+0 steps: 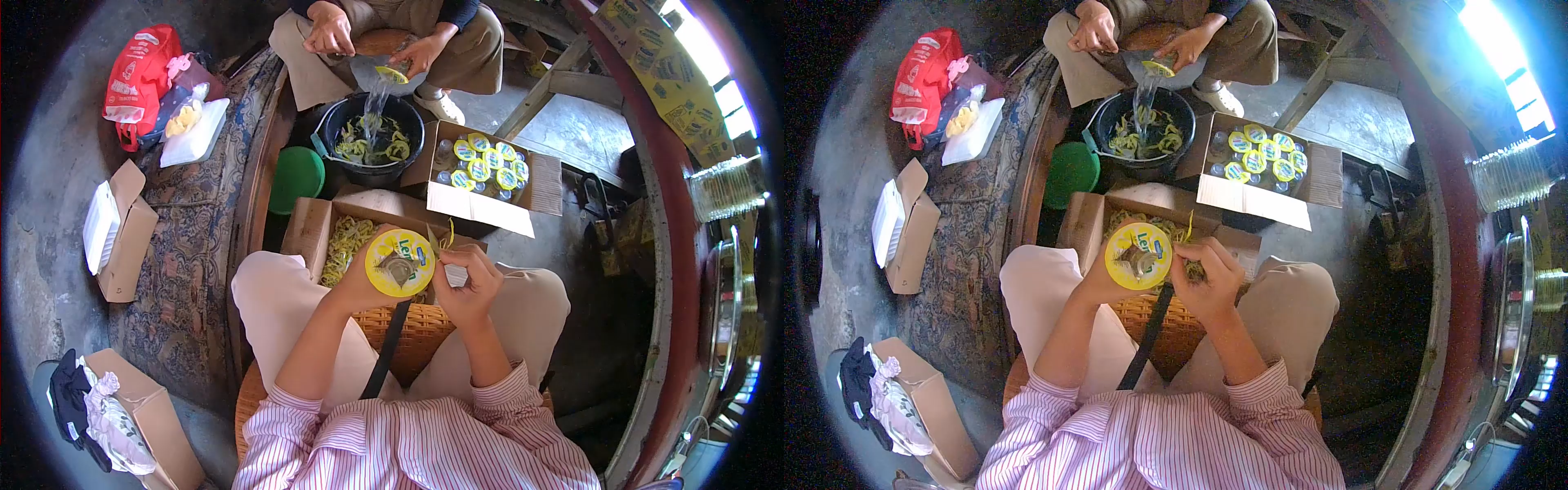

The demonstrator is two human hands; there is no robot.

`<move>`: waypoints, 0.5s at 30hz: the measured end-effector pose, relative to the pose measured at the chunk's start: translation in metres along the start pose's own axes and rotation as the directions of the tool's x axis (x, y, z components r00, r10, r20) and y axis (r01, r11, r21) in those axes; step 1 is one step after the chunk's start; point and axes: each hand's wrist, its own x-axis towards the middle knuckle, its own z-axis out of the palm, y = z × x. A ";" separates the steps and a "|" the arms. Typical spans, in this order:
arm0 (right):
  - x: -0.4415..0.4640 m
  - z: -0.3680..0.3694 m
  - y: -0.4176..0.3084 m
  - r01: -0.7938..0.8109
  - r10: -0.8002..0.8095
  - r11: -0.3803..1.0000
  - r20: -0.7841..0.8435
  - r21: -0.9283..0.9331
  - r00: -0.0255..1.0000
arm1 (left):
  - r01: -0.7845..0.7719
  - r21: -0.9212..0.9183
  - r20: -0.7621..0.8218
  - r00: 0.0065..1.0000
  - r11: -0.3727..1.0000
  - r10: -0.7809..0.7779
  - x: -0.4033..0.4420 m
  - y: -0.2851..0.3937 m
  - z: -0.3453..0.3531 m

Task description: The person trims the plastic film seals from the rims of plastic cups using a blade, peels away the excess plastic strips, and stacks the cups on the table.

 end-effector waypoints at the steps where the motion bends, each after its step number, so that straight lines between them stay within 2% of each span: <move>1: 0.001 0.000 -0.001 0.003 -0.003 1.000 0.002 -0.001 1.000 | 0.009 -0.014 0.015 1.000 1.000 -0.009 0.000 -0.001 -0.001; 6: -0.001 0.000 0.001 0.007 -0.006 1.000 0.024 -0.004 1.000 | 0.045 -0.070 0.046 0.998 0.996 -0.042 -0.001 -0.009 -0.004; 9: -0.001 -0.001 0.000 0.002 -0.003 1.000 0.034 0.016 0.999 | -0.020 0.020 0.064 0.998 1.000 0.019 -0.002 -0.014 -0.008; 15: -0.002 -0.002 0.001 -0.018 0.017 1.000 0.081 0.019 0.997 | 0.016 0.050 0.110 0.994 0.999 -0.021 -0.001 -0.014 -0.011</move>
